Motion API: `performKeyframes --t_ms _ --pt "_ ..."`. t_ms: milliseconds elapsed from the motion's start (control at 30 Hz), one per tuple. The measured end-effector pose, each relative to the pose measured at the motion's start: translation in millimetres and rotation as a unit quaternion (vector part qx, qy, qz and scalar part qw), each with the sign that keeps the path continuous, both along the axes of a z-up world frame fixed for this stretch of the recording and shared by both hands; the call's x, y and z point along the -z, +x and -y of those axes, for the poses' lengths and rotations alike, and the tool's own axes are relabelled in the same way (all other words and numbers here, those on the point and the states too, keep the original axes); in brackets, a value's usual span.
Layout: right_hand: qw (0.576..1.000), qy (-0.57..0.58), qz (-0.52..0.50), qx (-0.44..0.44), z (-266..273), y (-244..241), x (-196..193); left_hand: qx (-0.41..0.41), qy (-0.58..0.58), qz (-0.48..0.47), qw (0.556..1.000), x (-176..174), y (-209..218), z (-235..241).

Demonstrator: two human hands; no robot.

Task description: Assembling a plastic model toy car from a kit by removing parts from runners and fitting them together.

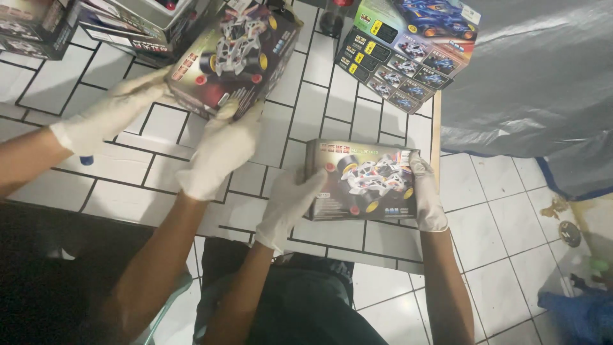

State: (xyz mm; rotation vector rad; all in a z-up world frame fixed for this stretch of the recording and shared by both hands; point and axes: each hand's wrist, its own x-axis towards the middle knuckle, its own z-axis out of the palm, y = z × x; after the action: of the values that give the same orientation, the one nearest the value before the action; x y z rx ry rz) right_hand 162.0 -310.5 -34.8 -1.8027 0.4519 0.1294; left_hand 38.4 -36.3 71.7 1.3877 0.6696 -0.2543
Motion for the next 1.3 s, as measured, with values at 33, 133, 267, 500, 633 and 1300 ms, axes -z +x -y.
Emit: performKeyframes --t_ms 33,133,267,500,633,1300 --pt "1.0 -0.012 0.0 0.002 6.3 5.4 7.8 0.006 -0.012 -0.029 0.999 6.8 -4.1 6.7" --pt "0.999 0.032 -0.027 0.021 -16.7 -19.0 -28.7 -0.006 -0.013 -0.056 0.998 60.2 -3.7 14.4" --pt "0.979 0.197 -0.051 0.011 -13.7 -22.1 -25.3 -0.063 -0.006 -0.018 0.998 23.9 -5.1 12.4" --pt "0.985 0.152 -0.039 -0.073 15.9 -20.2 10.7 -0.023 0.03 -0.039 0.999 -1.0 4.0 6.7" --pt "0.99 0.143 -0.004 -0.017 7.8 -24.1 4.4 -0.056 -0.029 0.042 0.997 16.4 -6.0 9.4" --pt "0.998 0.026 0.029 -0.043 -16.1 -16.7 9.5 -0.014 0.064 -0.029 0.997 48.5 -13.5 -12.0"
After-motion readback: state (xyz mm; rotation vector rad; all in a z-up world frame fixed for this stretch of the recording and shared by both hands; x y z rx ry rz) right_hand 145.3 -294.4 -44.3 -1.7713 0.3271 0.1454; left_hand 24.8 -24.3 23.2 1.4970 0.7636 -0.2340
